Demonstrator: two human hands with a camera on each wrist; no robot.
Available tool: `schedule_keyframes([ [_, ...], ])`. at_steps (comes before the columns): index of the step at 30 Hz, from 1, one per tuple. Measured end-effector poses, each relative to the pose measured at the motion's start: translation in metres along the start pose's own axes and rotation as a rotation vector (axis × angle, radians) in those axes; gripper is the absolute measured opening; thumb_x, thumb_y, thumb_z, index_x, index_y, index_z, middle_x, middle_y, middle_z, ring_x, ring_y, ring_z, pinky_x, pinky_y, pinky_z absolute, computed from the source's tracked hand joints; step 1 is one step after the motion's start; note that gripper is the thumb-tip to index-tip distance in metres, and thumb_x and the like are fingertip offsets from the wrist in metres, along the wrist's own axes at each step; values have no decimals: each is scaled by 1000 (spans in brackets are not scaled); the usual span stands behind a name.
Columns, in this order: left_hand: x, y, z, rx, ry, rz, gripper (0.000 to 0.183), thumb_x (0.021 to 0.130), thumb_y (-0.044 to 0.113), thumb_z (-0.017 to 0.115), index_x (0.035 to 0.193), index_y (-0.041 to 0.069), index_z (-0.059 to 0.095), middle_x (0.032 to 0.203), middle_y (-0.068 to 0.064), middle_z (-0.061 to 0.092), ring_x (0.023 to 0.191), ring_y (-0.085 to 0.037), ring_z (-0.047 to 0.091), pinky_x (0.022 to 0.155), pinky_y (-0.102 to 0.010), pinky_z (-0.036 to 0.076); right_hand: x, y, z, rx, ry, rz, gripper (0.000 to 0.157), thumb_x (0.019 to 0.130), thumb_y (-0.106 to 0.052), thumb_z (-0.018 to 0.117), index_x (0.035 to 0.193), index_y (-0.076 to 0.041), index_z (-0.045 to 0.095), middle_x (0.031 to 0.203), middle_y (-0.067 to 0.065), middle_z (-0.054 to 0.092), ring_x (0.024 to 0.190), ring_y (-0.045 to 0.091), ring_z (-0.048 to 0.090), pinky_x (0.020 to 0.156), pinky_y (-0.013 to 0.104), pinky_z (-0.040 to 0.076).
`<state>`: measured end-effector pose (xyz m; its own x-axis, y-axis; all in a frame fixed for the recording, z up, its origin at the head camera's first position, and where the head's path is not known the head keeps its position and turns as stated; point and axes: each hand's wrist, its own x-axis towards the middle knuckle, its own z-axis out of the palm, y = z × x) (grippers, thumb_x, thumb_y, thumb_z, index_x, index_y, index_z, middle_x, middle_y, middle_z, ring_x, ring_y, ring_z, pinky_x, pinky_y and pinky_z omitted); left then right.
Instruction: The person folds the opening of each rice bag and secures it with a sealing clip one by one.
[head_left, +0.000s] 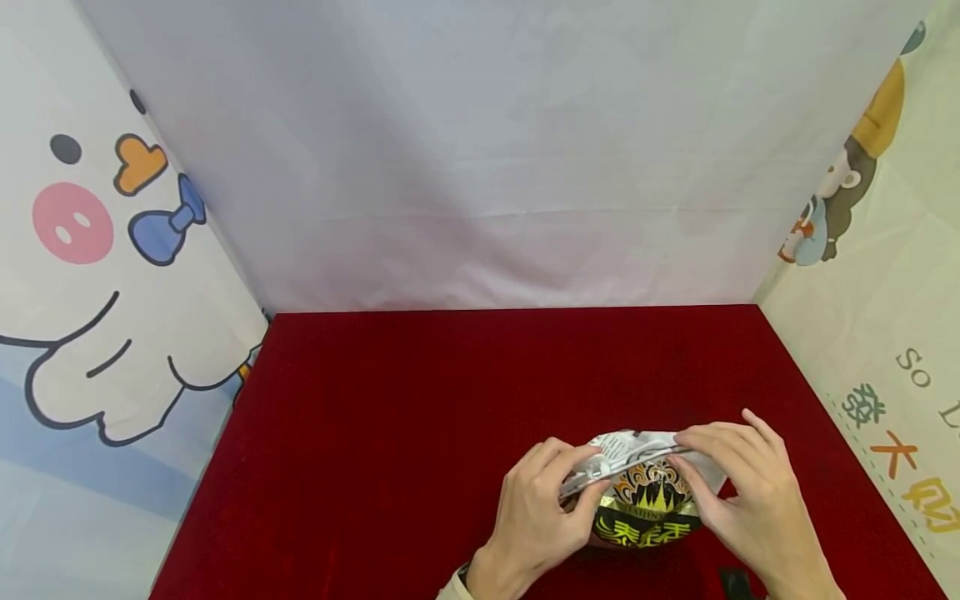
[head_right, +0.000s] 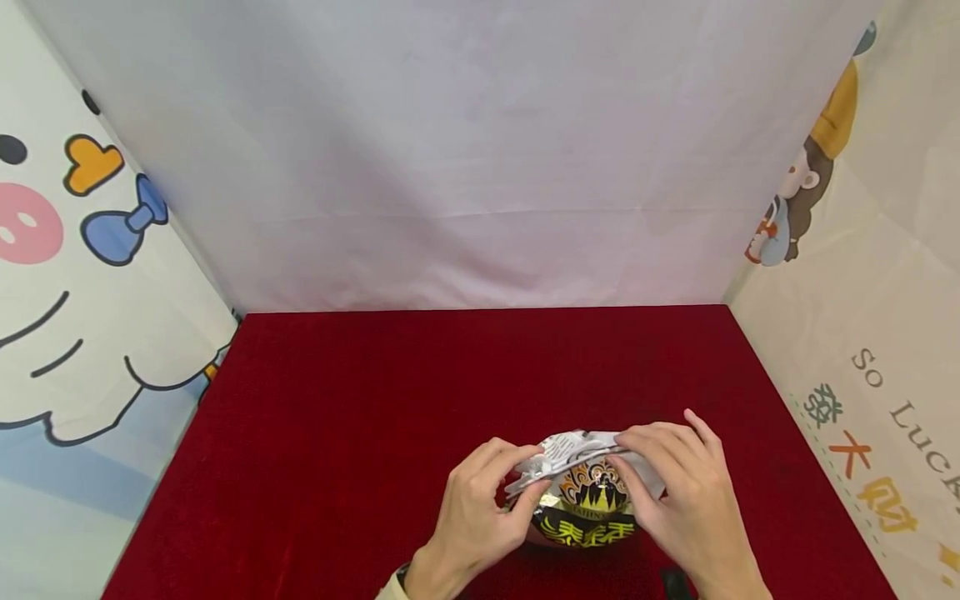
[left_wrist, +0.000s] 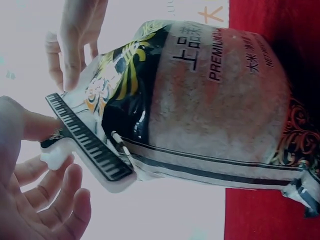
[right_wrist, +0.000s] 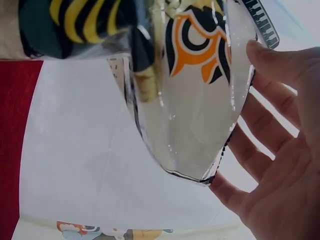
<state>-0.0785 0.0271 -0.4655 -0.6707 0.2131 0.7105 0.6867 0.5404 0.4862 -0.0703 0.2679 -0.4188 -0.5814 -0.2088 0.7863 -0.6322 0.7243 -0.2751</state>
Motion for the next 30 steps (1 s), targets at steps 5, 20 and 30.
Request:
schedule_keyframes([
  [5, -3, -2, 2, 18, -11, 8, 37, 82, 21, 89, 117, 18, 77, 93, 9, 71, 74, -2, 62, 66, -8, 46, -4, 3, 0, 7, 4, 5, 51, 106, -49, 60, 98, -3, 80, 101, 14, 77, 107, 21, 63, 130, 33, 28],
  [20, -13, -10, 8, 20, -36, -26, 29, 84, 21, 86, 111, 18, 77, 91, 10, 73, 76, -3, 65, 67, -11, 49, -25, 7, 4, 56, 62, 164, 61, 100, -57, 68, 109, 2, 79, 142, 25, 64, 135, 16, 51, 114, 14, 33],
  [30, -21, -14, 8, 13, -55, -81, 20, 76, 18, 89, 94, 16, 80, 84, 11, 71, 70, -1, 58, 64, -9, 42, -37, 5, 12, 21, 197, 262, 74, 98, -61, 68, 116, 10, 73, 151, 32, 54, 147, 8, 45, 120, 14, 34],
])
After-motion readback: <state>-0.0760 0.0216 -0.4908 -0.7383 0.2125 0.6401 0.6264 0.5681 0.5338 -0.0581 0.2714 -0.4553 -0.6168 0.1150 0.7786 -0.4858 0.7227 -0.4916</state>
